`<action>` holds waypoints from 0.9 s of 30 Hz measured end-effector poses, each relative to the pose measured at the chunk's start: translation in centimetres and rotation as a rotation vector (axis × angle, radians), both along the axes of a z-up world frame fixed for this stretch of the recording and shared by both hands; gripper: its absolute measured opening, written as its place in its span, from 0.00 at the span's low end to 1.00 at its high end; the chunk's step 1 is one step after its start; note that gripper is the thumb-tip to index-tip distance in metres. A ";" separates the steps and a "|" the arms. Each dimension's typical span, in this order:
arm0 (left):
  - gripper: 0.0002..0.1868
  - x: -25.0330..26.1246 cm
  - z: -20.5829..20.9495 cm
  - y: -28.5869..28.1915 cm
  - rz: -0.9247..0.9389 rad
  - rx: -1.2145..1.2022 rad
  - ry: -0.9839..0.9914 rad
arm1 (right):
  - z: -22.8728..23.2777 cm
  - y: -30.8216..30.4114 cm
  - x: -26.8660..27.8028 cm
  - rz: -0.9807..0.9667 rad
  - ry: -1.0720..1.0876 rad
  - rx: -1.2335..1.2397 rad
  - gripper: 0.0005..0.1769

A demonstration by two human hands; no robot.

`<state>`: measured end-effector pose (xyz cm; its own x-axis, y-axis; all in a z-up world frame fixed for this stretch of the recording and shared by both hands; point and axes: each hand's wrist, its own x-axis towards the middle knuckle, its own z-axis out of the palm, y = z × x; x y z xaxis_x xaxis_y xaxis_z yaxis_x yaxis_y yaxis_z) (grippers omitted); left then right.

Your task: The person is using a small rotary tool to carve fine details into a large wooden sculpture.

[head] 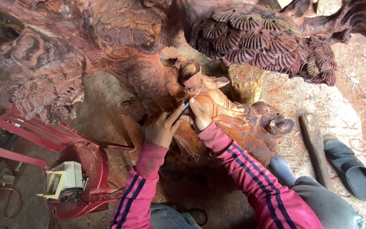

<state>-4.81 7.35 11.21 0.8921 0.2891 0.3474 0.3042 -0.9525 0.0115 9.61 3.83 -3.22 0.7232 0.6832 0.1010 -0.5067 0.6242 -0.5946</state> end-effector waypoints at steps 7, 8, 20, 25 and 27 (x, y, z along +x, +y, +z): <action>0.31 0.7 -4.3 -4.7 0.024 -0.455 -0.103 | -1.3 -3.2 1.5 -0.208 -0.492 -0.288 0.20; 0.34 0.7 -5.5 -6.0 0.011 -0.620 -0.161 | 1.1 -5.2 0.7 -0.270 -0.645 -0.344 0.21; 0.35 5.1 -3.1 -13.1 -0.053 -1.515 -0.543 | 10.3 -11.8 7.6 -0.162 -1.671 -0.420 0.19; 0.35 7.0 -4.2 -12.4 -0.159 -1.594 -0.714 | 9.2 -11.7 9.8 -0.143 -1.682 -0.520 0.18; 0.35 7.5 -6.4 -13.1 -0.162 -1.657 -0.724 | 8.8 -11.9 9.3 -0.140 -1.667 -0.583 0.19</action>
